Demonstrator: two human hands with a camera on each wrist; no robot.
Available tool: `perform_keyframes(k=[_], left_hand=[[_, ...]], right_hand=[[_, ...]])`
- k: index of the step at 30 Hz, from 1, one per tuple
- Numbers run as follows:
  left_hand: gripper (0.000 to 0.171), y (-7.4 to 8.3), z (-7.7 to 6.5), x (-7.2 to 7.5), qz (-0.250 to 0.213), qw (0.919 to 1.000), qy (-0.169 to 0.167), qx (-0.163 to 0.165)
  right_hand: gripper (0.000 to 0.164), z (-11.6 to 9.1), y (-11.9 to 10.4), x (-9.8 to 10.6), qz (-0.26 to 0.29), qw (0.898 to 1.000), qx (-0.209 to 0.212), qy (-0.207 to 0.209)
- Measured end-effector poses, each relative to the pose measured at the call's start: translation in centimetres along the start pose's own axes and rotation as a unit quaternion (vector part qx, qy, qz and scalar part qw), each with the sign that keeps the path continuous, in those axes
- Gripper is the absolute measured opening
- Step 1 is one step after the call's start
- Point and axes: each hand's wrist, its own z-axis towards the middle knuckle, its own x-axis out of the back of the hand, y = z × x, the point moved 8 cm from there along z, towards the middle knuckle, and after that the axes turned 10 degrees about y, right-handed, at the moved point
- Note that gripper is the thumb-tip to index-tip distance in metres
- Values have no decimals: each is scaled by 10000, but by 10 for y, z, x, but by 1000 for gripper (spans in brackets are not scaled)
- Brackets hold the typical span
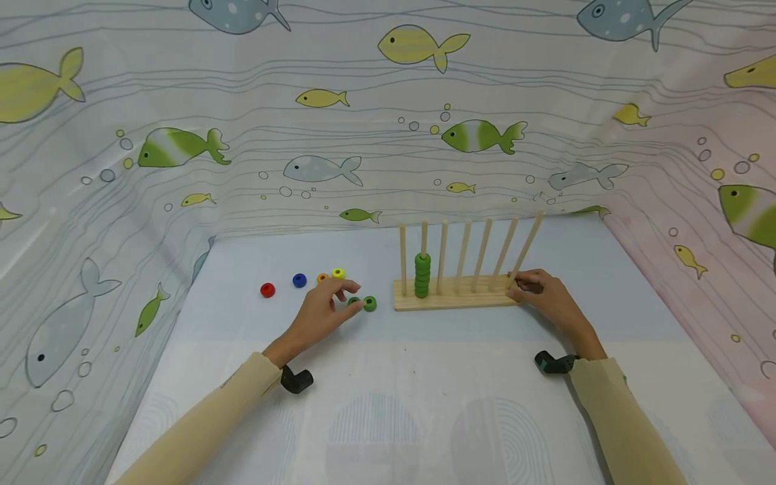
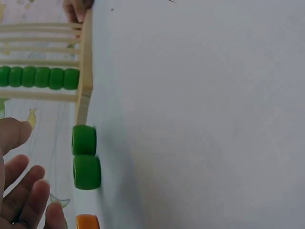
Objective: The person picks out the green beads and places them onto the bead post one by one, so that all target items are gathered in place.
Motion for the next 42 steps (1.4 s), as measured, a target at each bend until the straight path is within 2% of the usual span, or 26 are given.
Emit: perform_keyframes(k=[4,17,31,42], left_hand=[[37,-6,-4,-1,-55,9999,-25,98],[40,-25,-15,-10,98,9968,-305,736],[36,-27,-17,-14,272,9956,-336,829],[32,-29,-17,-17,316,9956,-324,821]], right_hand=[[61,0,-1,0,-10,10000,0,2],[59,-1,-2,1,-47,10000,30,25],[58,-2,-6,-1,98,9999,59,-35],[58,-2,-5,1,-9,10000,78,10]])
